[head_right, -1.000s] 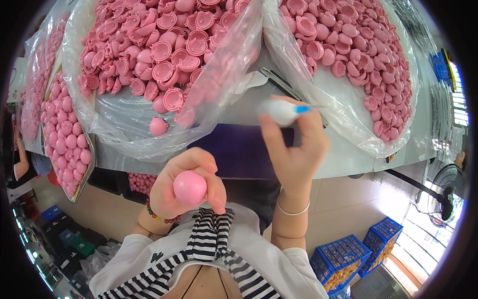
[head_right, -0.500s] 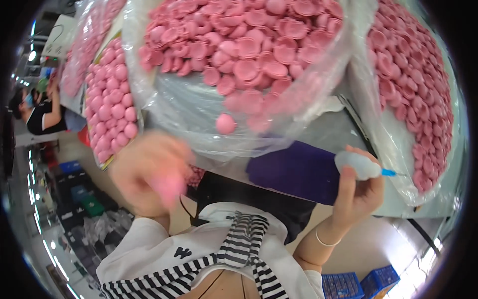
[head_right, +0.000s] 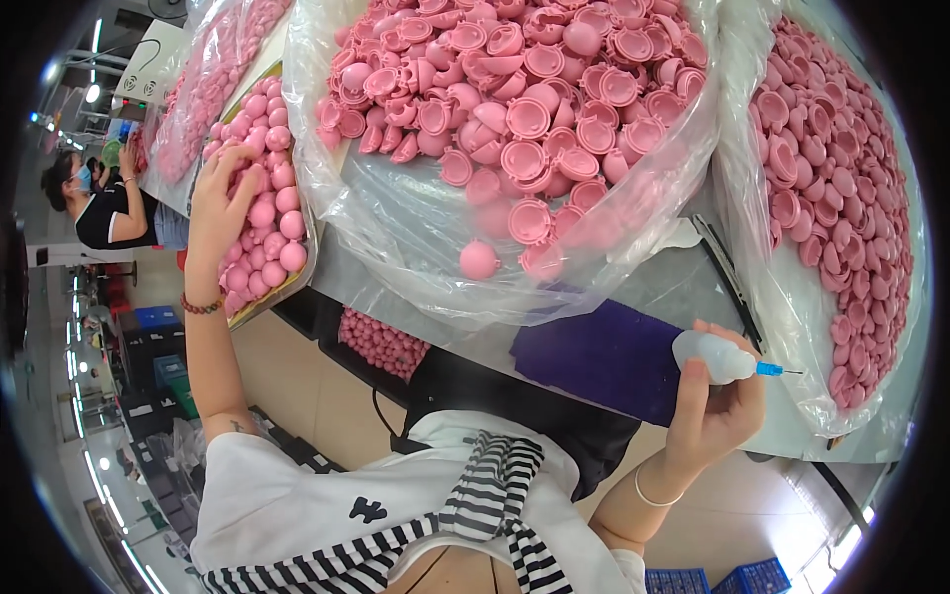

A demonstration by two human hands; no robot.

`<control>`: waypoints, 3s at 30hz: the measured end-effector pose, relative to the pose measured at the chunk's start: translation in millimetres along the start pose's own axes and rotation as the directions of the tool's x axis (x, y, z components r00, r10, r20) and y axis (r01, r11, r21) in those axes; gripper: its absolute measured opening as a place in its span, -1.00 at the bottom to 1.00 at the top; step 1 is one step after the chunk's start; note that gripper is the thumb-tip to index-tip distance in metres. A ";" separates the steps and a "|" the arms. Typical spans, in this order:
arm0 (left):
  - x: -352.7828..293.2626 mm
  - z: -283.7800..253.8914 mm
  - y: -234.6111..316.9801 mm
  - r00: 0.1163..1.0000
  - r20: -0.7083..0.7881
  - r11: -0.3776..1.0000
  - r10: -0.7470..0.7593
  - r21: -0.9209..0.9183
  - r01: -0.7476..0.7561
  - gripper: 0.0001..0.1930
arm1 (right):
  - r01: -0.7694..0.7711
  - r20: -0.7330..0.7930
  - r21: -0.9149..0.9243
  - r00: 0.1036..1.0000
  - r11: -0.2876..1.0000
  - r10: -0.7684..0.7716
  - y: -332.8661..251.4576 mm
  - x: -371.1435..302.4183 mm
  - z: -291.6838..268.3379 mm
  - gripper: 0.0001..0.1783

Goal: Applying glue to pink plastic toy parts and joining them together to form spheres.

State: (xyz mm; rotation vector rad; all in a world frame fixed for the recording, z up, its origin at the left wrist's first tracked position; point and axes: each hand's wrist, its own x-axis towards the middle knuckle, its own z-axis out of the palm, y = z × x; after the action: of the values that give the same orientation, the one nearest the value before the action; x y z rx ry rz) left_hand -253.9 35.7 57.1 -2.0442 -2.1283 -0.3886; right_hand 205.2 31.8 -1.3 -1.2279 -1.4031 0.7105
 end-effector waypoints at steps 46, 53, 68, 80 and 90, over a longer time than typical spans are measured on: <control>-68.3 55.3 -280.5 0.719 -0.377 0.806 -0.584 -0.163 0.569 -0.73 | 0.001 0.054 -0.455 0.998 0.890 0.026 7.1 15.1 16.2 -0.72; -34.1 17.3 -202.3 0.920 -0.140 0.755 -0.365 -0.622 0.205 -0.69 | -0.021 -0.036 -0.473 0.999 0.881 0.005 12.8 22.7 12.4 -0.72; -117.1 -8.0 -49.8 0.287 -0.579 0.602 -0.763 -0.798 -0.010 -0.84 | -0.056 -0.104 -0.365 0.994 0.929 0.019 10.2 17.9 15.5 -0.69; -156.8 62.8 36.2 0.612 0.288 -0.513 -0.737 -0.827 -0.228 -0.66 | 0.016 -0.055 -0.342 0.998 0.939 -0.037 4.9 18.2 16.0 -0.71; -217.7 53.0 2.4 0.524 0.289 -0.445 -0.802 -0.872 -0.201 -0.51 | 0.019 -0.060 -0.373 0.997 0.928 -0.045 7.8 14.4 15.5 -0.72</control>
State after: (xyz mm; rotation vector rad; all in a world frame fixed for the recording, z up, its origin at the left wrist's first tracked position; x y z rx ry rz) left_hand -237.5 -156.1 -57.6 -0.1787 -1.6469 -3.3814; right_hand 194.5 50.7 -7.2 -1.5035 -1.5431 0.3820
